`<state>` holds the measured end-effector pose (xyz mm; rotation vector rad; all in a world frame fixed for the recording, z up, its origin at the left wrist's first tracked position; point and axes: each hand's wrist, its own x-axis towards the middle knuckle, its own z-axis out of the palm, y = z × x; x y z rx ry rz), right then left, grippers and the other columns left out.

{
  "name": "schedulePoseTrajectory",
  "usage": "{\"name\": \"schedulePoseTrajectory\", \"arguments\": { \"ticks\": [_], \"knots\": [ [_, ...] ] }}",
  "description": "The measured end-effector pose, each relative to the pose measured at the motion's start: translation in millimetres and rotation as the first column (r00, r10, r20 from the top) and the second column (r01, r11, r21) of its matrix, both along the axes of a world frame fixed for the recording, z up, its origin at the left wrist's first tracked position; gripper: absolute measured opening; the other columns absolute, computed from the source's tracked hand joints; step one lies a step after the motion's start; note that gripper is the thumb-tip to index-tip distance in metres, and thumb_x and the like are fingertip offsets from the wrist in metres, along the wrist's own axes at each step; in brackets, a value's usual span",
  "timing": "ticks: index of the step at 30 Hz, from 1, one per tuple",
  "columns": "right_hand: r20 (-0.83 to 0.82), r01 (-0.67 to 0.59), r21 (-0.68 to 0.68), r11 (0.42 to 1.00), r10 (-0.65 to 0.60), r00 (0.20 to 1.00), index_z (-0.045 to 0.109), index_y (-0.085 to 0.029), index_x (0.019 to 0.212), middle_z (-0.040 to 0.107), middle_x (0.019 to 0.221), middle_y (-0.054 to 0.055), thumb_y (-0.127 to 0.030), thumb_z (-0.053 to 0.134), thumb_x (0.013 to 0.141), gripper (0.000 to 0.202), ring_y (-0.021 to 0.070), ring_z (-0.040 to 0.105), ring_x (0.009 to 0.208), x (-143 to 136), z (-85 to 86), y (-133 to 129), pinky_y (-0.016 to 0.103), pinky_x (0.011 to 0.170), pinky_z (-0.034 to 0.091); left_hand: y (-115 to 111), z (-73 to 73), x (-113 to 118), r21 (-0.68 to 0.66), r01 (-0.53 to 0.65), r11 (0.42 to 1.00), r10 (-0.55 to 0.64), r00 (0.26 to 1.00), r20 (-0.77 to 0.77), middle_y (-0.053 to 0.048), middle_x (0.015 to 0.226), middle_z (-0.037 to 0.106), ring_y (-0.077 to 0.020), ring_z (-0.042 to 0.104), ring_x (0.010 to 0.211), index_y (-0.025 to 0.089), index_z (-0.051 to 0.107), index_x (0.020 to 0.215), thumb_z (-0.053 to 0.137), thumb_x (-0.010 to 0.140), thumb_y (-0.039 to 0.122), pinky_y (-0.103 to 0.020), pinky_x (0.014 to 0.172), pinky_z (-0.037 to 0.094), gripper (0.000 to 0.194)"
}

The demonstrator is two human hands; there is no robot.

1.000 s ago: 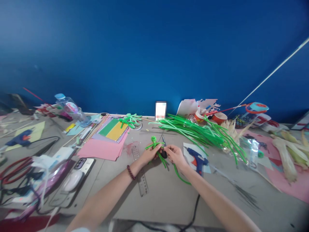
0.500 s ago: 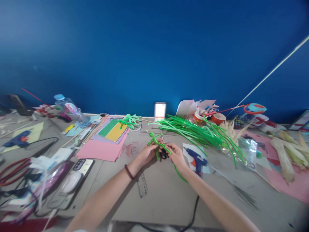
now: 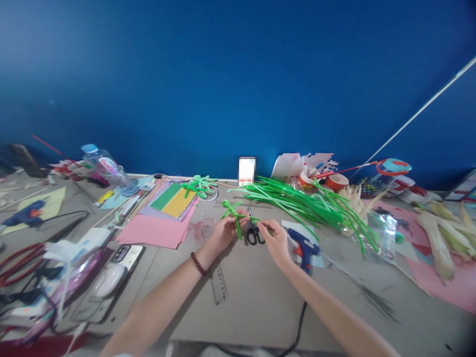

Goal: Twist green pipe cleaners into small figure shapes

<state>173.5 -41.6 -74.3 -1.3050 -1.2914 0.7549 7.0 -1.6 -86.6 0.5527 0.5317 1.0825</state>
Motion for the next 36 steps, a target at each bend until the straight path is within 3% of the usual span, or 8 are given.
{"name": "schedulePoseTrajectory", "arguments": {
  "ticks": [7,12,15,18,22,27,30,36],
  "knots": [
    [0.123,-0.021,0.065,0.998,0.013,0.992,0.068,-0.020,0.080,0.060,0.075,0.004,-0.035,0.057,0.080,0.019,0.0165,0.055,0.066,-2,-0.3,-2,0.027,0.057,0.044,-3,1.9,4,0.051,0.028,0.998,-0.023,0.995,-0.098,-0.009,0.104,0.069,-0.0195,0.063,0.100,0.015,0.065,0.103,0.064,0.074,0.019,-0.030,0.090,0.045,0.030],
    [0.169,0.005,0.073,0.997,-0.017,0.986,0.068,-0.020,0.080,0.060,0.074,0.004,-0.036,0.056,0.080,0.020,0.0168,0.054,0.067,-2,3.3,-3,0.027,0.059,0.044,-6,2.2,6,0.096,-0.020,0.995,0.042,0.974,-0.224,-0.008,0.081,0.071,-0.0157,0.065,0.074,0.014,0.069,0.092,0.074,0.068,0.025,-0.025,0.069,0.048,0.027],
    [0.164,0.003,0.069,0.998,-0.015,0.986,0.068,-0.020,0.080,0.061,0.075,0.004,-0.036,0.056,0.080,0.020,0.0175,0.055,0.069,-2,3.8,-3,0.028,0.062,0.045,-7,0.7,7,0.140,-0.018,0.990,0.065,0.938,-0.340,-0.002,0.056,0.061,-0.0095,0.053,0.049,0.012,0.070,0.084,0.071,0.071,0.037,-0.022,0.050,0.039,0.029],
    [0.135,-0.009,0.038,0.999,0.004,0.991,0.068,-0.019,0.079,0.061,0.074,0.005,-0.037,0.057,0.079,0.021,0.0176,0.056,0.068,-2,0.5,-1,0.028,0.061,0.045,-10,1.3,9,0.175,-0.016,0.984,0.090,0.901,-0.425,0.001,0.050,0.055,-0.0076,0.044,0.044,0.013,0.071,0.082,0.069,0.070,0.041,-0.022,0.046,0.033,0.031],
    [0.020,-0.052,-0.037,0.998,0.053,0.998,0.068,-0.019,0.078,0.065,0.078,0.005,-0.039,0.061,0.075,0.022,0.0191,0.059,0.073,-3,-6.8,2,0.029,0.066,0.046,-14,3.6,13,0.261,-0.008,0.965,0.147,0.842,-0.519,-0.002,0.055,0.060,-0.0106,0.048,0.049,0.014,0.073,0.076,0.069,0.070,0.042,-0.024,0.051,0.036,0.029],
    [-0.094,-0.111,-0.092,0.990,0.103,0.990,0.068,-0.018,0.078,0.068,0.079,0.006,-0.038,0.065,0.070,0.022,0.0204,0.061,0.077,-4,-11.4,5,0.031,0.071,0.047,-19,7.3,19,0.322,-0.017,0.946,0.189,0.838,-0.512,-0.008,0.080,0.071,-0.0189,0.061,0.074,0.015,0.074,0.080,0.071,0.068,0.039,-0.029,0.072,0.045,0.027],
    [-0.150,-0.128,-0.117,0.985,0.110,0.983,0.068,-0.018,0.079,0.068,0.081,0.006,-0.037,0.065,0.069,0.022,0.0199,0.061,0.077,-4,-14.0,7,0.031,0.072,0.047,-23,10.6,22,0.322,-0.010,0.947,0.187,0.831,-0.524,-0.008,0.085,0.072,-0.0204,0.062,0.079,0.015,0.074,0.086,0.070,0.069,0.036,-0.030,0.075,0.046,0.027],
    [-0.321,-0.160,-0.184,0.970,0.094,0.942,0.064,-0.017,0.078,0.063,0.070,0.002,-0.041,0.067,0.068,0.026,0.0143,0.055,0.061,-6,-19.7,8,0.026,0.058,0.044,-31,9.7,24,0.375,-0.030,0.926,0.250,0.794,-0.555,-0.007,0.098,0.072,-0.0222,0.063,0.092,0.018,0.073,0.094,0.067,0.072,0.027,-0.030,0.084,0.046,0.024]
  ]
}}
